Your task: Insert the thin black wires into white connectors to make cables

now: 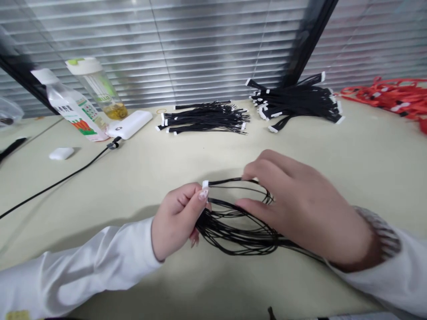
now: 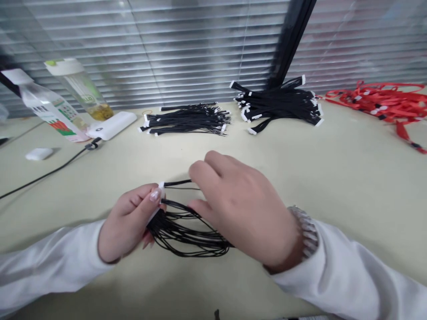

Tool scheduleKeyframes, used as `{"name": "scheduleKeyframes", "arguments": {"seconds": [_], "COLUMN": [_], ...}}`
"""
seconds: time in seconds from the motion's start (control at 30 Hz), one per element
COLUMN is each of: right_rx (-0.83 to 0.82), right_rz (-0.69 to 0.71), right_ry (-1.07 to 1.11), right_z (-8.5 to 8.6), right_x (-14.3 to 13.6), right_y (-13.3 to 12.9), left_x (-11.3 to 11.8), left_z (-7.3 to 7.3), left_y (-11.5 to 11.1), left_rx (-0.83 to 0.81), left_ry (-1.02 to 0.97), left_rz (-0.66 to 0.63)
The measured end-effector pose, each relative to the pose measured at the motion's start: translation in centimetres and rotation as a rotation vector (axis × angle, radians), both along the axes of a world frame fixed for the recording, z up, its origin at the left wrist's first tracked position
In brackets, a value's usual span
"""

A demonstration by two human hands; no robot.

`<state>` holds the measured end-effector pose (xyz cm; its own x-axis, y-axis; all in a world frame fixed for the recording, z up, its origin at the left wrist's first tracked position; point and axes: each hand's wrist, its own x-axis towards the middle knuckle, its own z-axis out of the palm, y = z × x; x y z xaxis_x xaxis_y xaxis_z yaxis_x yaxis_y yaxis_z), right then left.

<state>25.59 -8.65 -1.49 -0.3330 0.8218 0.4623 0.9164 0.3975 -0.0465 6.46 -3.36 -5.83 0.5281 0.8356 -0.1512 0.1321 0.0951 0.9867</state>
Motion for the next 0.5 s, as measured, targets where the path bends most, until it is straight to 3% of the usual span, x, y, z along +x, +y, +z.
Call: {"name": "scheduleKeyframes", "arguments": {"seconds": [0.1,0.3,0.5], "right_rx": [-0.060,-0.566,-0.682], "right_rz": [0.029,0.156,0.212], "right_ry": [0.056,0.190,0.301], "right_z": [0.7,0.4,-0.6], "right_x": [0.2,-0.6,-1.3], "right_y": [-0.6,-0.5,0.1], "left_x": [0.1,0.0,-0.2], "left_z": [0.0,0.0,-0.1], "left_y": [0.1,-0.3,-0.6], "left_rx": [0.031,0.128,0.169], "left_ry": [-0.030,-0.082,-0.071], "left_rz": [0.075,0.029,0.012]}}
